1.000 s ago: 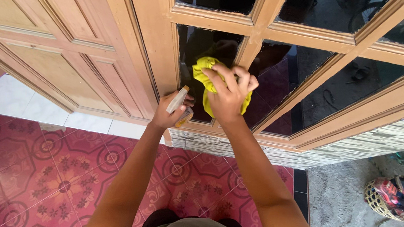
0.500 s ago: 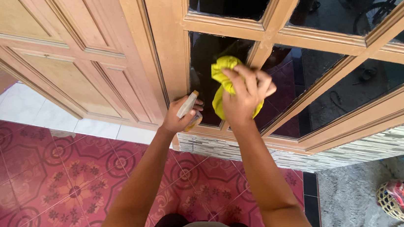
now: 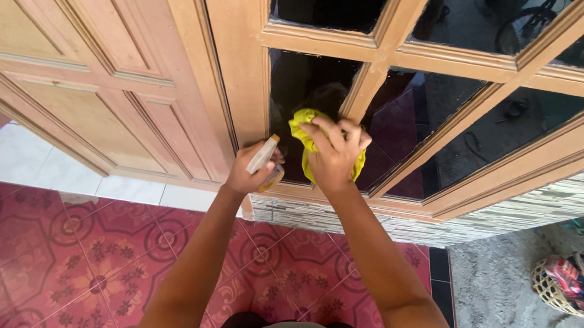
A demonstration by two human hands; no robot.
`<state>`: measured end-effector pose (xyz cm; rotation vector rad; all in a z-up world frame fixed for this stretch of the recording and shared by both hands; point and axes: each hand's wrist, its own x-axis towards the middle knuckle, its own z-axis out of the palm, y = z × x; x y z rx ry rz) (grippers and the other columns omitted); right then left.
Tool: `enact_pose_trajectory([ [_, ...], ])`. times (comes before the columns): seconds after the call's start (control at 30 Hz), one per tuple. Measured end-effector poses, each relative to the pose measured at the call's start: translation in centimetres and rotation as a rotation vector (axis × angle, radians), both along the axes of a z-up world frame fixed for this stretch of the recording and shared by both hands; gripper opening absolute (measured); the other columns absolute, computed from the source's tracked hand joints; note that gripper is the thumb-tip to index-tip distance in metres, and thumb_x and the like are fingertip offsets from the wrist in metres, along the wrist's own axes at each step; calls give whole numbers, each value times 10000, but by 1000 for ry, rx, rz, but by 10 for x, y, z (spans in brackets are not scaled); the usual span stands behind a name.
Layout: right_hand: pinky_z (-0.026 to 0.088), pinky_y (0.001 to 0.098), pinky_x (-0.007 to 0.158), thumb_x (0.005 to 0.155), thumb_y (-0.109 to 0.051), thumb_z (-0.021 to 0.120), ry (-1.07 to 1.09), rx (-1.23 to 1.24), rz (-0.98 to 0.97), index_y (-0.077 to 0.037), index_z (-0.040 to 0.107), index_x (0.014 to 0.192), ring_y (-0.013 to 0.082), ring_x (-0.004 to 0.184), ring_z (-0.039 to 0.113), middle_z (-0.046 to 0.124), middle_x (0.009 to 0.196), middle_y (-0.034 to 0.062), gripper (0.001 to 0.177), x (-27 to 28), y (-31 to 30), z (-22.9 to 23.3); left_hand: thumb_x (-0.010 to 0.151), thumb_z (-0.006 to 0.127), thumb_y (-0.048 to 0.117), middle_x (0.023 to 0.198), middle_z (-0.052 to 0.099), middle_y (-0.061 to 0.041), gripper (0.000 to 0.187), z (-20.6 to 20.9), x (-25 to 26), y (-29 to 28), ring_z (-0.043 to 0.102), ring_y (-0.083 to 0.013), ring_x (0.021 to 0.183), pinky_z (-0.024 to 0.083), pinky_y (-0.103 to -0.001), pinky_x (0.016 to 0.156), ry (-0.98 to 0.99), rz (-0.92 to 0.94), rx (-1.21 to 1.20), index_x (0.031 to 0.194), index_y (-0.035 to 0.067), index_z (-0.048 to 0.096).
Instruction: The person sprays cleaning liquid onto a glass pane of a wooden door and wipes it with a cloth.
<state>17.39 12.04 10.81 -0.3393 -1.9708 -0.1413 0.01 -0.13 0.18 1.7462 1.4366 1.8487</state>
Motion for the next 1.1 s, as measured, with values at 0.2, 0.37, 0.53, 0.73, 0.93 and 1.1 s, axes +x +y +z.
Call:
enact_pose_trajectory([
  [0.2,310,430,939,732,-61,782,122,-15,26,-264,775,1062,213,1088,503,645,1164,-121,387,-31,-5,15,990,597,227,1003,704,-154,374,13,5,-1,751,-241,907,609,-347,840,-36,-33,-35,1208,-77,603],
  [0.37,309,412,939,800,-103,821,31,-20,124,-251,767,1087,213,1103,504,638,1202,-124,328,-23,-11,-26,1005,615,238,1005,727,-153,339,15,5,-4,752,-247,915,605,-352,839,89,30,-10,1165,-60,638],
  [0.53,291,444,936,716,-41,774,45,-81,-33,-271,754,984,230,1127,488,637,1152,-112,355,1,0,-8,998,612,320,987,710,-147,408,9,6,-1,775,-240,908,631,-343,827,33,29,-26,1154,-56,628],
  [0.73,293,440,952,773,-37,793,161,58,31,-250,765,1051,230,1144,491,624,1187,-106,351,-21,8,36,1012,629,306,1060,710,-179,424,4,4,-1,758,-261,941,626,-360,863,-90,-60,-50,1194,-76,608],
  [0.93,299,441,943,774,-105,806,-70,-10,125,-221,738,992,212,1111,523,655,1158,-124,256,-10,-6,15,1004,619,309,1046,711,-166,456,13,-1,-4,758,-253,915,622,-356,841,7,-56,-42,1236,-83,596],
  [1.1,299,437,954,781,-96,821,-1,-32,47,-233,738,975,201,1115,524,649,1142,-124,252,6,-1,23,1009,618,301,1029,712,-165,392,8,-5,-5,764,-259,922,622,-365,847,19,-50,-41,1153,-63,622],
])
